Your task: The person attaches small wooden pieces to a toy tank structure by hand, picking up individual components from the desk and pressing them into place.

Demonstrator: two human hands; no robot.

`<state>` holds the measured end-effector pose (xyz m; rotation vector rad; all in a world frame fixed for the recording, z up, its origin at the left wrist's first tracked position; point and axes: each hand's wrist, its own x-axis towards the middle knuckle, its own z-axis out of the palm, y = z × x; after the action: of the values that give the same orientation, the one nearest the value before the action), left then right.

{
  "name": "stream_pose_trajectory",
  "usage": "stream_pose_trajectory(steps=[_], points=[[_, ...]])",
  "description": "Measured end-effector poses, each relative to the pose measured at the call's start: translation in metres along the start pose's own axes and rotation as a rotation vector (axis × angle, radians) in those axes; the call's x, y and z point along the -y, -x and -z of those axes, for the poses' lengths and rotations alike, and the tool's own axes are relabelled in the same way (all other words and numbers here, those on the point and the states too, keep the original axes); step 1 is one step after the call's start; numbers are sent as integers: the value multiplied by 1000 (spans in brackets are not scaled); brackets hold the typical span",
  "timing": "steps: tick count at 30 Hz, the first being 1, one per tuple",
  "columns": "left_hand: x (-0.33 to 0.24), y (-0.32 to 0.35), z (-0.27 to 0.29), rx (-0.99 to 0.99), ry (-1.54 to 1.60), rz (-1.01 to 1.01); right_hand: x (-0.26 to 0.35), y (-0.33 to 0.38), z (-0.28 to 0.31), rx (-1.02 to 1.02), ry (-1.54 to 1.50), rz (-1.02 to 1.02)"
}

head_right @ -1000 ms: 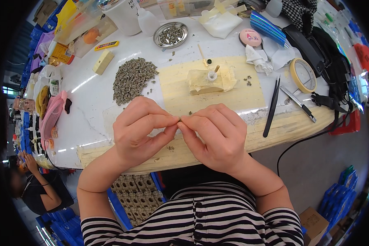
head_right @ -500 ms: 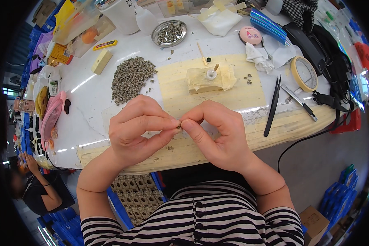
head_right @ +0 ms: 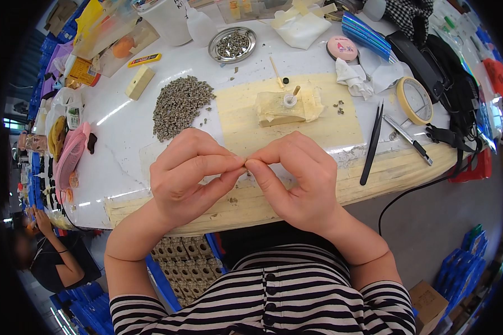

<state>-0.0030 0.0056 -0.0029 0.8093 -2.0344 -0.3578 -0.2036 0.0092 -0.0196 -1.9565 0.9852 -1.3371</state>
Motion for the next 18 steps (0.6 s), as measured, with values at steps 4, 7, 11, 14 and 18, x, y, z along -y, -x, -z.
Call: stream_pose_trajectory(steps=[4,7,11,14,18], points=[[1,-1,1,6,72,42,-1,1,3,95,-216,-211],[0,-2,1,9,94,65,0,1,3,105,-299,-288],[1,-2,2,12,85,78,0,0,4,93,-238,-216],[1,-2,1,2,50,52,-2,1,4,61,-186,-149],[-1,0,-1,-4,15,59,-1,0,-1,-24,88,89]])
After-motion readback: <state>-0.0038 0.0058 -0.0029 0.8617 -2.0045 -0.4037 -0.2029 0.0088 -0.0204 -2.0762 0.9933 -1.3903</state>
